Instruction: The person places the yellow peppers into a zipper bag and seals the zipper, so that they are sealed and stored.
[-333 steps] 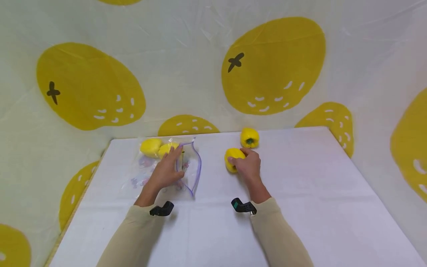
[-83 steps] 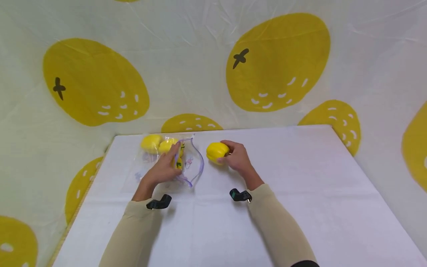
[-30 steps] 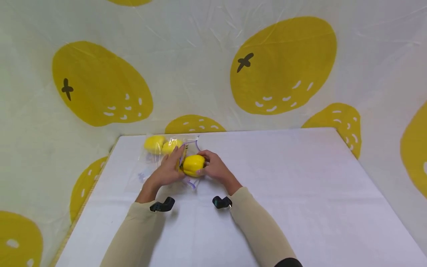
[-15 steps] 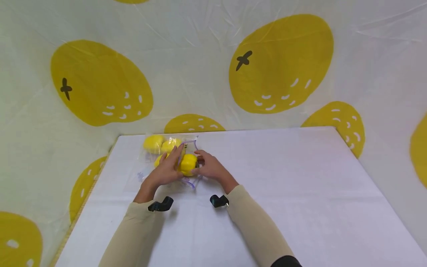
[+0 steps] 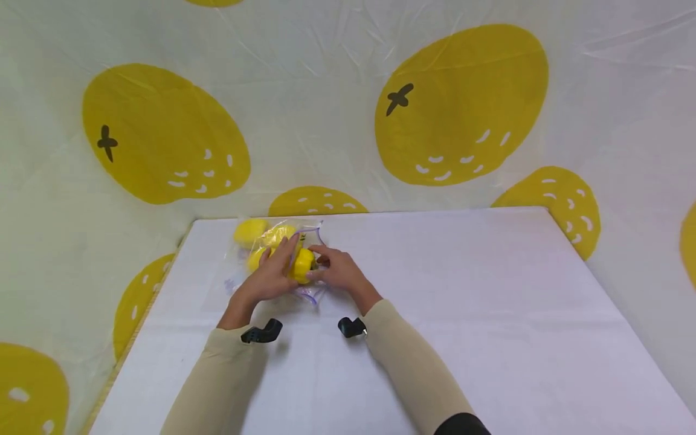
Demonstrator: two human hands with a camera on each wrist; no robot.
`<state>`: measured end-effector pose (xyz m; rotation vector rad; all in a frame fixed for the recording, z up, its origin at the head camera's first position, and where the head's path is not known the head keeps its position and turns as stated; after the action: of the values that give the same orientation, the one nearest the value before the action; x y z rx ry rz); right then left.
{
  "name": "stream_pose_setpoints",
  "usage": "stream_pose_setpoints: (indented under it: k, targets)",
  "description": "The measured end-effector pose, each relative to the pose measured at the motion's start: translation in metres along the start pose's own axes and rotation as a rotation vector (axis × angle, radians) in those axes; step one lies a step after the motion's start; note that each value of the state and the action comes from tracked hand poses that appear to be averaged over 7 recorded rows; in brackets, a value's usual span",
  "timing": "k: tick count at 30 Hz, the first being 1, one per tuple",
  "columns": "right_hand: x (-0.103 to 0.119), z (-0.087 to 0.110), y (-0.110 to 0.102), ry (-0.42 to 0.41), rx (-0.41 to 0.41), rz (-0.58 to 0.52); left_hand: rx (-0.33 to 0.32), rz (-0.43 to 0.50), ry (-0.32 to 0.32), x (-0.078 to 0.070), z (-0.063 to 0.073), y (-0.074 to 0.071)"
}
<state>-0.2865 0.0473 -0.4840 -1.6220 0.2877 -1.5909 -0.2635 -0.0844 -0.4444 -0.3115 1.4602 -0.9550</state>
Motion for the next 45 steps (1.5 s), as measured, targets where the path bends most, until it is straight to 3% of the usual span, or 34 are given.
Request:
stream_pose_setpoints:
  k: [3,10,19,23,32,36,40,45]
  targets:
    - [0.006,-0.002,0.001,-0.014,0.007,0.060,-0.007,0.003,0.004,0.002,0.000,-0.001]
    - [0.001,0.000,0.004,0.064,0.025,-0.014,0.002,0.030,-0.020,0.006,0.001,0.000]
    - [0.015,-0.006,0.014,0.039,0.043,0.172,0.011,0.015,-0.030,0.005,0.005,-0.004]
    - [0.020,-0.008,0.017,0.023,0.029,0.222,0.005,0.011,-0.009,0.005,0.006,-0.007]
    - [0.019,-0.002,0.016,0.030,0.001,0.173,0.018,0.030,0.020,0.004,0.006,-0.004]
    - [0.026,-0.001,0.019,0.046,0.020,0.261,0.021,0.021,0.073,0.000,0.006,-0.005]
    - [0.036,0.000,0.022,0.007,0.038,0.363,0.019,0.030,0.086,-0.001,0.008,-0.007]
    - [0.034,0.001,0.019,0.019,0.022,0.328,0.020,0.044,0.096,-0.002,0.010,-0.008]
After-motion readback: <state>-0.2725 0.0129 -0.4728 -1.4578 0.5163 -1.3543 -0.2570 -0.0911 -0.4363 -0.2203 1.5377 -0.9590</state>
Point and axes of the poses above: each hand's wrist, its own z-axis away from the middle knuckle, its own y-axis out of the palm, x = y × z, the point moved 9 cm from there along -z, towards the middle knuckle, and after that the axes turned 6 degrees about z, right-handed, at the moved point
